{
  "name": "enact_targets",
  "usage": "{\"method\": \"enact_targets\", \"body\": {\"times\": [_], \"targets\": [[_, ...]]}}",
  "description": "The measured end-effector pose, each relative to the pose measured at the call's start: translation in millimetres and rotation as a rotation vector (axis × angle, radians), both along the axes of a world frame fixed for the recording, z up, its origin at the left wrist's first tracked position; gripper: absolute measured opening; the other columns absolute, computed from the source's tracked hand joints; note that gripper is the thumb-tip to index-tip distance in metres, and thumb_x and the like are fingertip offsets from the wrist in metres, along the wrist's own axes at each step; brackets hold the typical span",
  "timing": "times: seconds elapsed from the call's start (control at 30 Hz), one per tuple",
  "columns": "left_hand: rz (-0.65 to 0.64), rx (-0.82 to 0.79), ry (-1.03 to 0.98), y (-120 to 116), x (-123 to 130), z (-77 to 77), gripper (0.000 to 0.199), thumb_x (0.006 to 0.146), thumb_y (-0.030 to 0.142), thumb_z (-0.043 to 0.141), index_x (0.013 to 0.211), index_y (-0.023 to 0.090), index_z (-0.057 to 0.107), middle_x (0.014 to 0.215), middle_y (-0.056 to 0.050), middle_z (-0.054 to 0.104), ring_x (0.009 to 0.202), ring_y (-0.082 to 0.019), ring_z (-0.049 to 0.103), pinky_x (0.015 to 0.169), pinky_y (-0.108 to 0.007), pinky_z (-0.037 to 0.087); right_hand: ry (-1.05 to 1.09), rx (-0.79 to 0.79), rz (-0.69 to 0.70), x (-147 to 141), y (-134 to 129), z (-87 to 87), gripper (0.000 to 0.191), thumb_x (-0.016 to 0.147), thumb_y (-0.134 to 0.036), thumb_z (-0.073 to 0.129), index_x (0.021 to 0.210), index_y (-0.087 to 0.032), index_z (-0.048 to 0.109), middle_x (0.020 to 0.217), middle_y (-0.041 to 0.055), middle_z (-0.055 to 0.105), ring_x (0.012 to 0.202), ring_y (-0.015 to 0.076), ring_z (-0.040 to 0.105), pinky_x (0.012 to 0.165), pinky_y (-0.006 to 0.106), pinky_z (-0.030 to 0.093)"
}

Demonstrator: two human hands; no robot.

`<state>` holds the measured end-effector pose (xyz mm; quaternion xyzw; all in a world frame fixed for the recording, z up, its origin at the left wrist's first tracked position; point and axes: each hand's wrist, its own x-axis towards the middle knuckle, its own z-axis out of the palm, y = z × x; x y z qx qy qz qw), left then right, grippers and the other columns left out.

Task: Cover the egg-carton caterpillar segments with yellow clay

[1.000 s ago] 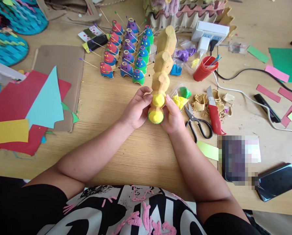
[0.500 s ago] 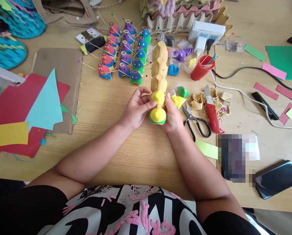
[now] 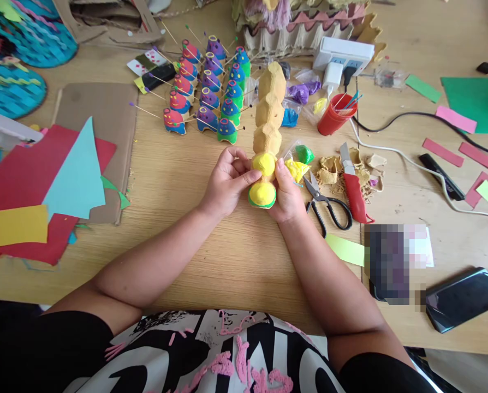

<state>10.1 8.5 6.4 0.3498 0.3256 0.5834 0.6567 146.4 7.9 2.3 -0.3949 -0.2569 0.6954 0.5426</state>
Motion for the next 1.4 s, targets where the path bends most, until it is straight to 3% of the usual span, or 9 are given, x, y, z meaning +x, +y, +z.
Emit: {"method": "enact_targets", "body": {"times": [0.23, 0.33, 0.47, 0.63, 0.8, 1.1, 1.23, 1.4], "targets": [[-0.013, -0.129, -0.039, -3.5, -0.7, 10.0, 0.077, 0.066, 0.035, 0.123, 0.113, 0.029, 0.062, 0.088, 0.010, 0.068, 0.092, -0.015, 0.078, 0.090, -0.030, 0.061, 0.022, -0.024, 0.013, 1.5, -2.1, 3.5, 0.047, 0.087, -0.078, 0.096, 0.103, -0.036, 0.081, 0.116, 0.0053, 0.092, 0.150, 0.0345, 0.081, 0.107, 0.053, 0.080], [-0.031, -0.113, 0.005, -3.1, -2.1, 7.6, 0.081, 0.065, 0.039, 0.123, 0.119, 0.030, 0.064, 0.087, 0.010, 0.069, 0.088, -0.015, 0.077, 0.088, -0.030, 0.061, 0.015, -0.010, 0.031, 2.1, -2.8, 3.2, 0.053, 0.079, -0.078, 0.101, 0.103, -0.035, 0.083, 0.117, 0.0067, 0.092, 0.146, 0.0361, 0.082, 0.108, 0.053, 0.080], [-0.069, -0.076, 0.029, -2.5, -3.4, 4.2, 0.087, 0.067, 0.049, 0.122, 0.130, 0.033, 0.065, 0.088, 0.011, 0.071, 0.086, -0.013, 0.079, 0.087, -0.029, 0.061, 0.010, -0.032, 0.022, 1.7, -2.9, 4.1, 0.047, 0.088, -0.078, 0.095, 0.102, -0.035, 0.081, 0.114, 0.0069, 0.093, 0.142, 0.0347, 0.084, 0.106, 0.051, 0.080], [-0.133, -0.099, -0.076, -2.0, -5.7, 9.8, 0.083, 0.068, 0.053, 0.121, 0.121, 0.031, 0.061, 0.090, 0.010, 0.079, 0.089, -0.015, 0.083, 0.089, -0.029, 0.065, 0.042, -0.009, 0.005, 2.2, -3.3, 6.1, 0.048, 0.084, -0.076, 0.100, 0.104, -0.036, 0.083, 0.115, 0.0031, 0.093, 0.147, 0.0350, 0.081, 0.103, 0.050, 0.081], [-0.118, -0.199, -0.158, -2.0, -6.2, 14.3, 0.062, 0.088, 0.045, 0.110, 0.124, 0.033, 0.061, 0.079, 0.012, 0.073, 0.088, -0.016, 0.086, 0.084, -0.028, 0.067, 0.054, 0.000, -0.006, 0.9, -3.9, 3.6, 0.044, 0.083, -0.072, 0.101, 0.104, -0.037, 0.083, 0.108, 0.0016, 0.092, 0.140, 0.0343, 0.085, 0.104, 0.050, 0.080], [-0.127, -0.251, -0.141, -1.3, -6.5, 17.9, 0.057, 0.093, 0.037, 0.108, 0.128, 0.033, 0.064, 0.074, 0.014, 0.068, 0.070, -0.010, 0.077, 0.070, -0.022, 0.061, 0.074, -0.013, 0.054, 0.5, -5.8, 8.2, 0.043, 0.084, -0.070, 0.099, 0.101, -0.035, 0.082, 0.103, 0.0046, 0.092, 0.135, 0.0357, 0.088, 0.109, 0.056, 0.080], [-0.128, -0.230, -0.158, -1.2, -8.2, 13.4, 0.056, 0.095, 0.048, 0.105, 0.132, 0.034, 0.064, 0.085, 0.011, 0.076, 0.082, -0.015, 0.084, 0.075, -0.026, 0.065, 0.062, -0.030, 0.017, -0.1, -4.9, 7.7, 0.038, 0.089, -0.064, 0.098, 0.101, -0.034, 0.080, 0.103, 0.0029, 0.092, 0.133, 0.0342, 0.088, 0.109, 0.054, 0.079], [-0.102, -0.227, -0.137, -0.5, -8.0, 10.6, 0.050, 0.096, 0.043, 0.104, 0.127, 0.032, 0.065, 0.085, 0.008, 0.077, 0.091, -0.018, 0.086, 0.081, -0.029, 0.068, 0.044, -0.046, 0.035, 2.1, -5.0, 3.4, 0.033, 0.096, -0.062, 0.093, 0.096, -0.034, 0.075, 0.102, 0.0016, 0.090, 0.133, 0.0319, 0.087, 0.107, 0.049, 0.078]]}}
